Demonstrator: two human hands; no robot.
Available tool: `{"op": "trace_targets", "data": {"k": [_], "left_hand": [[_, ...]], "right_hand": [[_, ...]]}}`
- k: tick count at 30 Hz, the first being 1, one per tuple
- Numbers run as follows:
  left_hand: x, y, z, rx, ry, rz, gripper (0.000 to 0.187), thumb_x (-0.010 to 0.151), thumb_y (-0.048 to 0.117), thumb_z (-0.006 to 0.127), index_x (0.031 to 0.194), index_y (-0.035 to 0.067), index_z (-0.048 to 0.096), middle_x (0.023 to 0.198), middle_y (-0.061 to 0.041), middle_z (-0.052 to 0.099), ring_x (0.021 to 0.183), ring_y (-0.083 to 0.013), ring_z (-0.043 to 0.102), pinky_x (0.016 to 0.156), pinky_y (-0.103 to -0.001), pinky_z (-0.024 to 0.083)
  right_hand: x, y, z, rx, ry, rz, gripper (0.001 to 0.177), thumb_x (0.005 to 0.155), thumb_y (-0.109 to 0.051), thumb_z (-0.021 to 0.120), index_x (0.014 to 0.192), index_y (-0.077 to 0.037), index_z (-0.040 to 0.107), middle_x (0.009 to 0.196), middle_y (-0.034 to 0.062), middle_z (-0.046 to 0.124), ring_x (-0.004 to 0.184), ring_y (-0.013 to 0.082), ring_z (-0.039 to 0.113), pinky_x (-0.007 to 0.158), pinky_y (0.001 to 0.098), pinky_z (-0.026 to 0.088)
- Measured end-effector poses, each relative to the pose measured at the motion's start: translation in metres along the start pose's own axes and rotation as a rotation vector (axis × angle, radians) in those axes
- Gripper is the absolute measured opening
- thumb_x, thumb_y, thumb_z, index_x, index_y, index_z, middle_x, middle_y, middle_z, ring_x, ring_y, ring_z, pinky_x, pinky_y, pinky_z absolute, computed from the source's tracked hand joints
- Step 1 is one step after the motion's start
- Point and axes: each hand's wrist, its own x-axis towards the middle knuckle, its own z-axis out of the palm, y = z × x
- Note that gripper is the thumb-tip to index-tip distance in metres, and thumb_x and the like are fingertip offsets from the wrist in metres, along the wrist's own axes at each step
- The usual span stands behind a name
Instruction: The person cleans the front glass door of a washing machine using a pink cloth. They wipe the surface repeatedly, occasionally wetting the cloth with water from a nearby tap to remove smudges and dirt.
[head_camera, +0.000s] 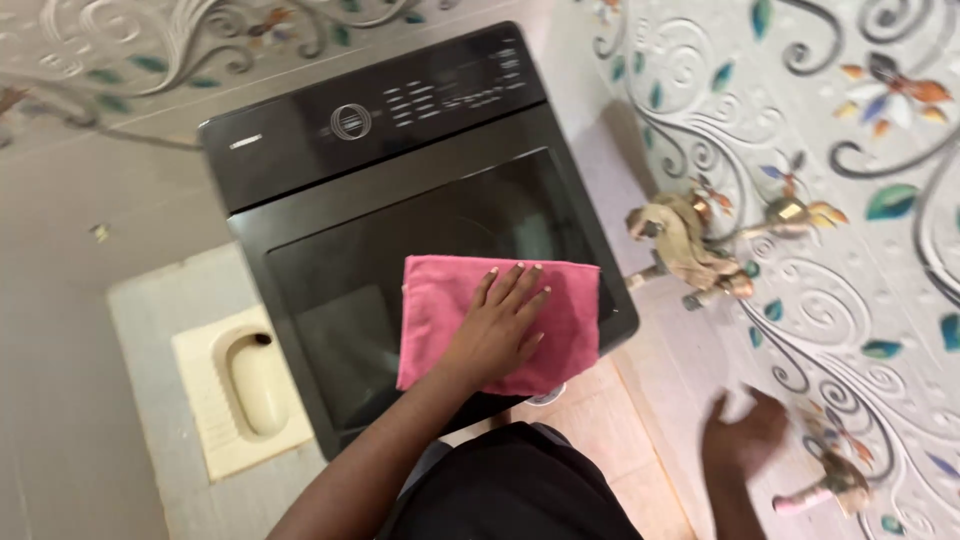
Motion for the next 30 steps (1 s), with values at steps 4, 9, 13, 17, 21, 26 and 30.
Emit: {"op": "trace_targets", "data": {"k": [4, 9, 13, 17, 21, 26, 30], "left_hand": [[0.018, 0.004, 0.017, -0.020, -0.075, 0.070, 0.069, 0.087, 0.031, 0.065, 0.149, 0.007, 0.047, 0.163, -0.017, 0.033, 0.153, -0.0359, 0.025, 0.125, -0.056, 0.013], [0.029, 0.012, 0.031, 0.048, -0.087, 0.110, 0.069, 0.093, 0.035, 0.059, 0.152, 0.004, 0.043, 0.164, -0.018, 0.032, 0.154, -0.0362, 0.024, 0.125, -0.056, 0.012], [0.037, 0.017, 0.028, 0.049, -0.059, 0.092, 0.069, 0.093, 0.037, 0.056, 0.153, 0.004, 0.042, 0.164, -0.019, 0.032, 0.153, -0.0362, 0.025, 0.125, -0.055, 0.013], [0.047, 0.021, 0.026, 0.089, -0.020, 0.088, 0.068, 0.095, 0.038, 0.054, 0.153, 0.004, 0.042, 0.163, -0.019, 0.032, 0.152, -0.0365, 0.026, 0.124, -0.055, 0.014], [0.050, 0.022, 0.026, 0.088, -0.020, 0.082, 0.068, 0.094, 0.038, 0.054, 0.152, 0.004, 0.042, 0.163, -0.018, 0.033, 0.152, -0.0362, 0.027, 0.124, -0.056, 0.015], [0.049, 0.021, 0.029, 0.090, -0.005, 0.085, 0.068, 0.094, 0.038, 0.055, 0.152, 0.005, 0.043, 0.164, -0.017, 0.033, 0.153, -0.0356, 0.027, 0.124, -0.057, 0.015], [0.050, 0.021, 0.031, 0.090, 0.003, 0.080, 0.068, 0.093, 0.038, 0.056, 0.152, 0.005, 0.044, 0.163, -0.017, 0.034, 0.152, -0.0353, 0.027, 0.123, -0.057, 0.015]], "right_hand": [[-0.013, 0.092, -0.009, -0.558, 0.227, 0.300, 0.054, 0.096, -0.030, 0.066, 0.133, 0.008, 0.056, 0.142, 0.0245, 0.050, 0.134, 0.0408, 0.044, 0.104, 0.0544, 0.038], [-0.006, 0.122, -0.015, -0.178, -0.015, 0.789, 0.045, 0.106, -0.023, 0.058, 0.134, 0.012, 0.054, 0.139, 0.0326, 0.051, 0.126, 0.0461, 0.049, 0.094, 0.0550, 0.044], [-0.014, 0.123, -0.017, -0.075, 0.027, 0.871, 0.045, 0.112, -0.022, 0.056, 0.135, 0.016, 0.052, 0.131, 0.0365, 0.056, 0.113, 0.0481, 0.059, 0.085, 0.0545, 0.051], [-0.022, 0.115, -0.019, -0.142, 0.129, 0.671, 0.043, 0.114, -0.015, 0.055, 0.137, 0.021, 0.049, 0.123, 0.0409, 0.060, 0.098, 0.0508, 0.067, 0.072, 0.0522, 0.057], [-0.032, 0.126, -0.027, 0.189, 0.166, 0.704, 0.025, 0.112, -0.012, 0.050, 0.128, 0.006, 0.057, 0.121, 0.0264, 0.065, 0.106, 0.0401, 0.069, 0.082, 0.0503, 0.057], [-0.040, 0.129, -0.016, 1.212, 0.406, 1.439, 0.019, 0.109, -0.015, 0.048, 0.112, 0.000, 0.059, 0.107, 0.0169, 0.065, 0.097, 0.0298, 0.067, 0.081, 0.0424, 0.057], [-0.057, 0.118, -0.004, 2.039, 0.482, 1.704, 0.021, 0.107, -0.018, 0.047, 0.098, -0.004, 0.061, 0.096, 0.0093, 0.065, 0.089, 0.0216, 0.066, 0.080, 0.0360, 0.057]]}}
